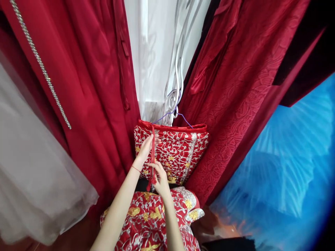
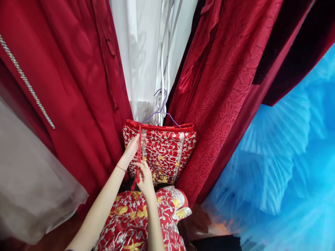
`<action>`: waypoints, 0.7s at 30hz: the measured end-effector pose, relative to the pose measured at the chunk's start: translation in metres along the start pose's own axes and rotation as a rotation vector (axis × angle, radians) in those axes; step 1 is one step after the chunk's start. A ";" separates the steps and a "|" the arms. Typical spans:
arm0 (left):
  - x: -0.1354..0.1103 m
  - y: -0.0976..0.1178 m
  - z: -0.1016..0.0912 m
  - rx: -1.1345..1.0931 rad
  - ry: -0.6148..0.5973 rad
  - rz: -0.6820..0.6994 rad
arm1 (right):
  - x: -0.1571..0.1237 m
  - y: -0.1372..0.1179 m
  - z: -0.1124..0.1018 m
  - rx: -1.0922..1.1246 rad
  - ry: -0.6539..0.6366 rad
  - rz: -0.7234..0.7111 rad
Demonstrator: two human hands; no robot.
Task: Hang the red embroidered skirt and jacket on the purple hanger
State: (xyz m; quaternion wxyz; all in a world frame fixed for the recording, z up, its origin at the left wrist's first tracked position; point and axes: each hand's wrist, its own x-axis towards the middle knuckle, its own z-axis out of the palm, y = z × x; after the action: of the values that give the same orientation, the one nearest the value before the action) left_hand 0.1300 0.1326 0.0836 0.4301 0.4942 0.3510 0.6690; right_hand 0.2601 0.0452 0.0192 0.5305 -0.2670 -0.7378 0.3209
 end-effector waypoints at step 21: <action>-0.084 -0.021 -0.011 0.275 0.097 -0.010 | 0.078 -0.002 0.017 0.452 0.210 0.251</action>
State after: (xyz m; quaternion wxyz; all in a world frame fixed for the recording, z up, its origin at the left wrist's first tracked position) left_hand 0.1364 0.0625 0.0313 0.3443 0.5139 0.4623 0.6354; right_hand 0.2203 0.0980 0.0646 0.6062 -0.2629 -0.5498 0.5110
